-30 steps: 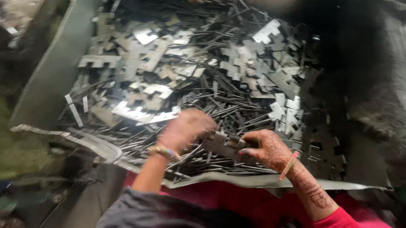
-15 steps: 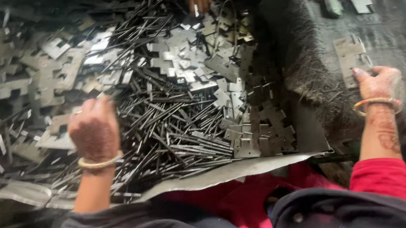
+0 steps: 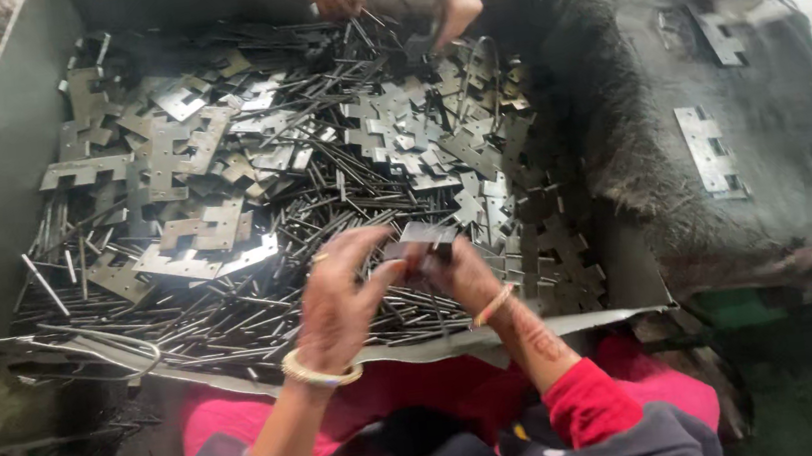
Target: The person picks metal hinge plates and pins from a large bin and assembles them by hand. They insert the pins into the hinge plates and place the assembled units onto a nearby surface. Other workers are also seen performing similar assembly tasks.
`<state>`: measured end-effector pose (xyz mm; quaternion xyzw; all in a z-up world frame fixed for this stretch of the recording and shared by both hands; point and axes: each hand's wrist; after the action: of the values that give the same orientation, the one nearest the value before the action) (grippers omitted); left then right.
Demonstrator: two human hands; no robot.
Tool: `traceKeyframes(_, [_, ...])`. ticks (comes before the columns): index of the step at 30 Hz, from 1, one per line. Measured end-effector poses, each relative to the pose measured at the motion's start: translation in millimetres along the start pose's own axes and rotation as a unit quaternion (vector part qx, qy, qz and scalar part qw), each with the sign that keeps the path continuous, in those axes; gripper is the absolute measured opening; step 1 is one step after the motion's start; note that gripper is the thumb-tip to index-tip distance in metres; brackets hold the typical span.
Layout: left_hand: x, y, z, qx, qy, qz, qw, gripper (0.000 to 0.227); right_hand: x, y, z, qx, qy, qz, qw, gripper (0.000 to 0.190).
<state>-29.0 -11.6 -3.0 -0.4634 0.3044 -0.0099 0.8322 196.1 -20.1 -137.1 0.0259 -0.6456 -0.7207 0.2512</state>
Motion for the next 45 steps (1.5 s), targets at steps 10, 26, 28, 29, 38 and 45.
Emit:
traceKeyframes(10, [-17.1, 50.8, -28.7, -0.218, -0.136, -0.056, 0.965, 0.023, -24.9, -15.5, 49.5, 0.139, 0.032, -0.790, 0.596, 0.011])
traceKeyframes(26, [244.2, 96.9, 68.3, -0.107, 0.192, 0.312, 0.924, 0.012, -77.5, 85.4, -116.7, -0.032, -0.465, 0.229, 0.854, 0.025])
traceKeyframes(28, [231.2, 98.0, 72.1, -0.175, 0.330, 0.218, 0.902, 0.028, -65.8, 82.7, -125.6, -0.010, -0.449, 0.271, 0.851, 0.028])
traceKeyframes(29, [217.1, 97.6, 70.6, -0.210, 0.394, 0.169, 0.879, 0.038, -59.8, 81.6, -128.3, 0.010, -0.436, 0.304, 0.847, 0.035])
traceKeyframes(38, [41.8, 107.6, 34.7, -0.370, 0.168, 0.100, 0.908, 0.031, -25.6, 58.5, -100.5, 0.012, -0.410, 0.286, 0.866, 0.027])
traceKeyframes(45, [-1.3, 117.2, 17.5, -0.445, 0.147, 0.106, 0.877, 0.036, 6.4, 13.9, -64.9, 0.082, -0.314, 0.296, 0.899, 0.026])
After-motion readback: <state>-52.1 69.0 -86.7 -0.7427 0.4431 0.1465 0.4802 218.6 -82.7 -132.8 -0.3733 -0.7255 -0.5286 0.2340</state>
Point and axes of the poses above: each hand's wrist, its own z-axis towards the middle knuckle, its own x-axis out of the palm, y = z × x, and after that the axes turned 11 degrees about y, right-handed
